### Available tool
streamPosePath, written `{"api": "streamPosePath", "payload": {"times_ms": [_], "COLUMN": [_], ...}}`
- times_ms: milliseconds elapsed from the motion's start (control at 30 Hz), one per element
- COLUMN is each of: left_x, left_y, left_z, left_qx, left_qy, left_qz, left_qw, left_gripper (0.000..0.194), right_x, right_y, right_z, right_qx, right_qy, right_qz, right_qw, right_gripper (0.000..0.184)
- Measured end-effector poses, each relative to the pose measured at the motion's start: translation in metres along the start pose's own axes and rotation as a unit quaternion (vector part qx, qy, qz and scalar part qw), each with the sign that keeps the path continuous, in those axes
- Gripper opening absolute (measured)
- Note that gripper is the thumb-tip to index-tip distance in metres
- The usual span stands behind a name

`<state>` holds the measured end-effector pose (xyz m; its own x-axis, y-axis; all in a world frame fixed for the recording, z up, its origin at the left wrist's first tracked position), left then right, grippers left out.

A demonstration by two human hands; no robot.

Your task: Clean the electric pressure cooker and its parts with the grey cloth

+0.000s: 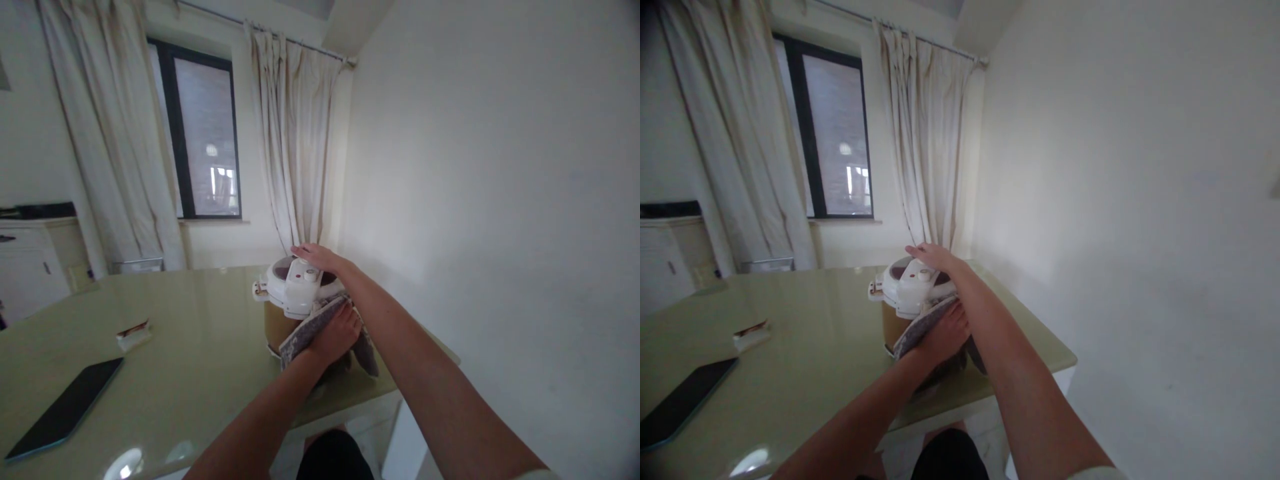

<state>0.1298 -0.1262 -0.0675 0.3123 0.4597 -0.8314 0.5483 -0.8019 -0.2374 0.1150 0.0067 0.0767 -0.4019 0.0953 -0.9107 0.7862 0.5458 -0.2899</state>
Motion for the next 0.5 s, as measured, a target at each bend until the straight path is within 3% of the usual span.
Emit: {"api": "streamPosePath", "payload": {"times_ms": [67, 167, 267, 333, 400, 433, 500], "left_x": [0.013, 0.026, 0.039, 0.045, 0.042, 0.037, 0.028], "left_y": [-0.009, -0.033, -0.062, -0.079, -0.096, -0.106, -0.127], "left_z": [0.021, 0.081, 0.145, 0.175, 0.190, 0.193, 0.195], "left_qx": [0.049, 0.130, 0.106, 0.036, -0.081, -0.157, -0.341], "left_qy": [0.008, -0.001, -0.033, -0.028, 0.045, 0.095, 0.172], "left_qz": [-0.003, 0.016, 0.054, 0.072, 0.080, 0.091, 0.150], "left_qw": [0.999, 0.991, 0.992, 0.996, 0.992, 0.979, 0.912], "left_gripper": [0.044, 0.044, 0.051, 0.049, 0.042, 0.040, 0.037], "right_x": [0.001, 0.001, 0.000, 0.000, 0.000, 0.000, -0.001], "right_y": [0.000, 0.000, -0.001, -0.002, -0.002, -0.002, -0.002], "right_z": [0.001, 0.001, 0.002, 0.003, 0.003, 0.003, 0.004], "right_qx": [-0.007, -0.003, -0.002, -0.001, 0.005, 0.006, 0.008], "right_qy": [-0.005, -0.002, 0.008, 0.012, 0.014, 0.017, 0.021], "right_qz": [-0.008, -0.017, -0.018, -0.016, -0.016, -0.017, -0.014], "right_qw": [1.000, 1.000, 1.000, 1.000, 1.000, 1.000, 1.000], "right_gripper": [0.067, 0.068, 0.068, 0.068, 0.067, 0.067, 0.066]}}
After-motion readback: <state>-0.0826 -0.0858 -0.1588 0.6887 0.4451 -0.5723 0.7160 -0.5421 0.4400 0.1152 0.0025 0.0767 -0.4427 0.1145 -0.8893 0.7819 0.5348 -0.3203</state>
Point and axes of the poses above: each hand's wrist, its own z-axis away from the middle knuckle, its own x-axis out of the palm, y = z × x, the point moved 5 cm from there along -z, towards the middle knuckle, and after that the axes turned 9 degrees about z, right-handed, at the moved point
